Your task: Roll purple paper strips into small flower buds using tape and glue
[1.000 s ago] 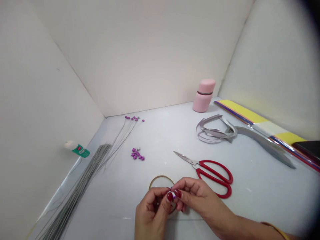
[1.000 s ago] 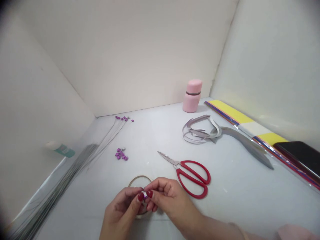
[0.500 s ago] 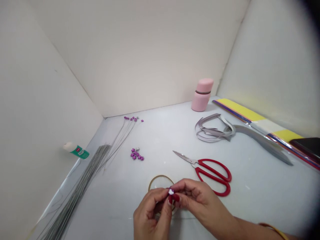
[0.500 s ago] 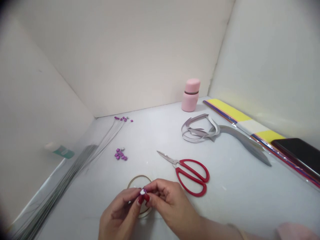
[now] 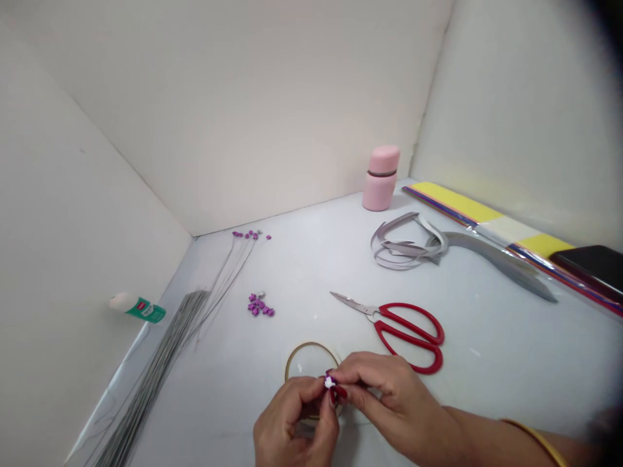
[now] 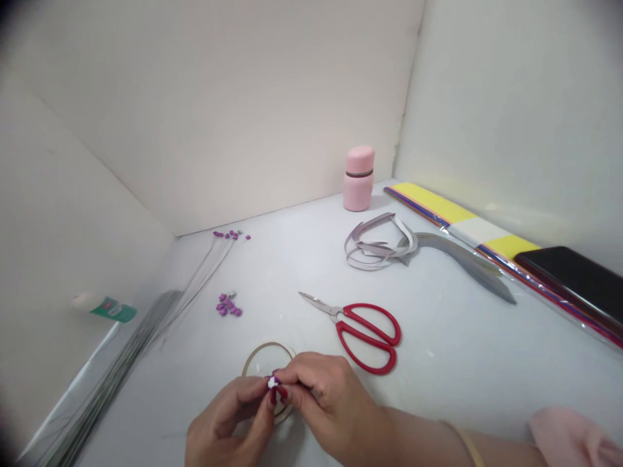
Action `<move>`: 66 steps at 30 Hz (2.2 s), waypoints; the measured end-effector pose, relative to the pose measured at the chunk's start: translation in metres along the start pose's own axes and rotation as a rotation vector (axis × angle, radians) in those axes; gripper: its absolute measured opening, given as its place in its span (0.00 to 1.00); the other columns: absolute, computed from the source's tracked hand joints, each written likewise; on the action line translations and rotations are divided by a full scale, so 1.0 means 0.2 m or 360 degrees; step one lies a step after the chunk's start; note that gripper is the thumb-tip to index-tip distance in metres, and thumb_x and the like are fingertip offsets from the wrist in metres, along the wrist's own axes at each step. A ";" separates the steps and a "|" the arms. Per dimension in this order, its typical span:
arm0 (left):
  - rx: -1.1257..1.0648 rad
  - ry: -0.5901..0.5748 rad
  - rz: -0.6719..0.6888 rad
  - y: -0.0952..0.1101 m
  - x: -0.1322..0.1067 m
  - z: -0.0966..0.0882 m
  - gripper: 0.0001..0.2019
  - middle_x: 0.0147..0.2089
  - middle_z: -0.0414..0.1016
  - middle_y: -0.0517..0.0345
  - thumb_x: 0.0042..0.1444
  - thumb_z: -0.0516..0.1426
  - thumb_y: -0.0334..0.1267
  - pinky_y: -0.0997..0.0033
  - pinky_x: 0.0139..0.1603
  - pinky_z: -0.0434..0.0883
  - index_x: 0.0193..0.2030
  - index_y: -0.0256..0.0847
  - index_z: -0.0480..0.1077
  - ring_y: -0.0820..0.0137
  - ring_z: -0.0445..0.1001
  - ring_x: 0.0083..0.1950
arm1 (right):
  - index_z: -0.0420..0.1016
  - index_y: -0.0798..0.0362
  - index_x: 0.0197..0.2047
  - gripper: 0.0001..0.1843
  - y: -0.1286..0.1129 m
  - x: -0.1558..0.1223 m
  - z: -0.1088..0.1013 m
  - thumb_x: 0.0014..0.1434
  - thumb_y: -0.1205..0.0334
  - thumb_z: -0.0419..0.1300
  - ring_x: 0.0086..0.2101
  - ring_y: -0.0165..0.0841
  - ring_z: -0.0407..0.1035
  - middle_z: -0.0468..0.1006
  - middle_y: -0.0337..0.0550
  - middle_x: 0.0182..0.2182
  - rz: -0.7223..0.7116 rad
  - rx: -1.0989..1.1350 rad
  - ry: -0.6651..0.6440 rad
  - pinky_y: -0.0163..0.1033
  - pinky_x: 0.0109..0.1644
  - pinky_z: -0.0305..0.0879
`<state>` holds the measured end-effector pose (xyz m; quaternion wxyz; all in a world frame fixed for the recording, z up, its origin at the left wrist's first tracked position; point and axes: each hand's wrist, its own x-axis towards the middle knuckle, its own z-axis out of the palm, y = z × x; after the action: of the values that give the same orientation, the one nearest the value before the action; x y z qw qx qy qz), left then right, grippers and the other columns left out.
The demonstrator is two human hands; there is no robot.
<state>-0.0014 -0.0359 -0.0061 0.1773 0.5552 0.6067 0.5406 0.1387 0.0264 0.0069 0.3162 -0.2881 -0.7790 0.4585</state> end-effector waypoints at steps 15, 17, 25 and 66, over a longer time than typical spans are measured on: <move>0.0181 0.0009 -0.0015 0.04 0.03 0.01 0.04 0.17 0.69 0.66 0.42 0.55 0.29 0.84 0.19 0.66 0.23 0.41 0.67 0.79 0.68 0.16 | 0.71 0.56 0.35 0.09 0.01 -0.02 0.02 0.58 0.69 0.49 0.29 0.28 0.67 0.74 0.43 0.26 -0.0139 -0.0044 -0.0004 0.31 0.33 0.62; 0.0135 -0.0013 -0.0072 0.04 0.03 0.01 0.03 0.18 0.69 0.65 0.43 0.55 0.29 0.83 0.19 0.66 0.23 0.41 0.67 0.78 0.68 0.16 | 0.72 0.55 0.35 0.10 0.00 -0.01 0.01 0.58 0.68 0.49 0.29 0.28 0.68 0.74 0.42 0.27 -0.0104 -0.0012 -0.0015 0.31 0.33 0.63; -0.0198 -0.0115 -0.0304 0.02 0.02 0.00 0.01 0.21 0.72 0.61 0.45 0.57 0.32 0.81 0.23 0.70 0.27 0.40 0.69 0.75 0.71 0.20 | 0.72 0.53 0.42 0.13 -0.03 0.02 -0.04 0.61 0.64 0.48 0.31 0.28 0.69 0.76 0.42 0.31 -0.0006 0.0132 -0.0123 0.30 0.37 0.64; -0.0375 -0.0246 -0.0483 0.02 0.03 -0.01 0.05 0.23 0.74 0.58 0.46 0.59 0.37 0.79 0.24 0.70 0.28 0.39 0.73 0.72 0.72 0.23 | 0.73 0.52 0.41 0.10 0.01 0.03 -0.05 0.58 0.63 0.53 0.31 0.27 0.70 0.77 0.40 0.31 0.0106 0.0260 -0.0143 0.29 0.35 0.65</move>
<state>-0.0034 -0.0322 0.0001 0.3666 0.4726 0.6006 0.5306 0.1426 0.0364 0.0103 0.2880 -0.2661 -0.7424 0.5431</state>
